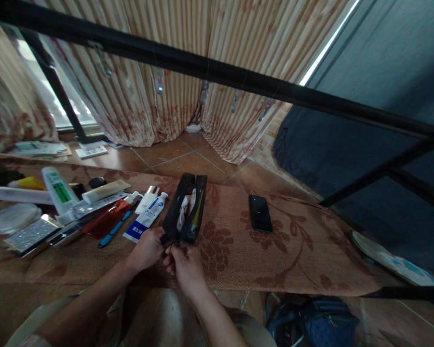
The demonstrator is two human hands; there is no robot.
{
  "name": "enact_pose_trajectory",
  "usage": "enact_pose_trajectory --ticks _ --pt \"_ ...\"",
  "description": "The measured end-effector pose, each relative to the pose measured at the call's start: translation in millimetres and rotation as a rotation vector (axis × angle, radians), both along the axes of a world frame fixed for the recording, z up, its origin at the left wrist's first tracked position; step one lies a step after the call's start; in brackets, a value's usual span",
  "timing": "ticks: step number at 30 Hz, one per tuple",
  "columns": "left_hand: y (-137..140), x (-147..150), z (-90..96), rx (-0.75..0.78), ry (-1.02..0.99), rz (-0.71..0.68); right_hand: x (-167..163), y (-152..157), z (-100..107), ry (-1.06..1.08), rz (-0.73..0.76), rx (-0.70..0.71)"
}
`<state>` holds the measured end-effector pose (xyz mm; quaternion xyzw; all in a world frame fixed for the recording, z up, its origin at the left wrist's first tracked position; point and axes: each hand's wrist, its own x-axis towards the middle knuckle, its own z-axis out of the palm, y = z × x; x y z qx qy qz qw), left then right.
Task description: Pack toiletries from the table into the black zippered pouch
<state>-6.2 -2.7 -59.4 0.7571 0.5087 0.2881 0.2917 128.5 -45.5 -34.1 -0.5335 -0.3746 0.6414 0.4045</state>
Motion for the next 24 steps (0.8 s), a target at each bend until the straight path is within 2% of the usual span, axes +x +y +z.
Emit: enact_pose_trajectory --ticks 15,24 --pt "0 -1 -6.2 0.027 0.039 0.014 7 -2 33 0.062 -0.006 0.128" --pt "0 2 -6.1 0.041 0.029 0.056 -4 9 48 0.356 -0.122 0.115"
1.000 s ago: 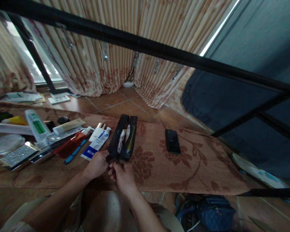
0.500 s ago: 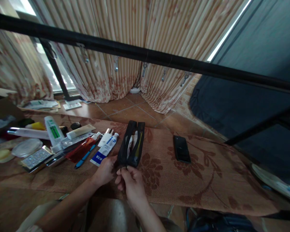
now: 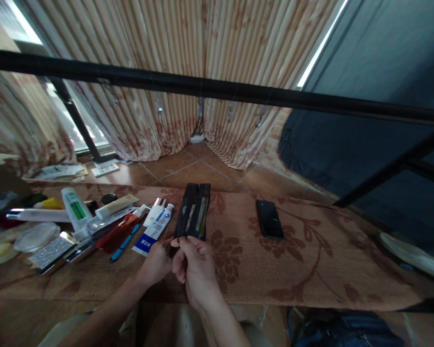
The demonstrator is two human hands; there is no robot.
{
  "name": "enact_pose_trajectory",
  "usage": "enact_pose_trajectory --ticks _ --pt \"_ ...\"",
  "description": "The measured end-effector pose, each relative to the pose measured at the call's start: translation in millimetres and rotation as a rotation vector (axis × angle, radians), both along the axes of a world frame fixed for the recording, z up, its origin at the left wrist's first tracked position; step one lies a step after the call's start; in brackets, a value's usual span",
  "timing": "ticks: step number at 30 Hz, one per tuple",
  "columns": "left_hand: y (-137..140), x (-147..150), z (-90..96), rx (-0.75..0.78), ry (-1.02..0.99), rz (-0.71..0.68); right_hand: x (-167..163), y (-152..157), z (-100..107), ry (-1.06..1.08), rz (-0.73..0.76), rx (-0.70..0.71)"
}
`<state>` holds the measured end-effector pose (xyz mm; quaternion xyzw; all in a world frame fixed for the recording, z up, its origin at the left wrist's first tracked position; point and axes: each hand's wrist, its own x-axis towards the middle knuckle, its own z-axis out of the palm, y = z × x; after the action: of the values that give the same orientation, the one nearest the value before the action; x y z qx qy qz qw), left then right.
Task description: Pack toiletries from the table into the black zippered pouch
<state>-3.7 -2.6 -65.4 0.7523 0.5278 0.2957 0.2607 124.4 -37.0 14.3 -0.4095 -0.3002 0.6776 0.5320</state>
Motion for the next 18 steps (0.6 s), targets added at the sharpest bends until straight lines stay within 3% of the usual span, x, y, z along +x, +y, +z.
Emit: enact_pose_trajectory --ticks 9,18 --pt "0 -2 -5.5 -0.009 0.011 -0.024 -6 5 7 0.156 -0.046 -0.019" --pt "-3 -1 3.4 -0.015 -0.005 -0.016 8 -1 2 0.01 0.09 0.036"
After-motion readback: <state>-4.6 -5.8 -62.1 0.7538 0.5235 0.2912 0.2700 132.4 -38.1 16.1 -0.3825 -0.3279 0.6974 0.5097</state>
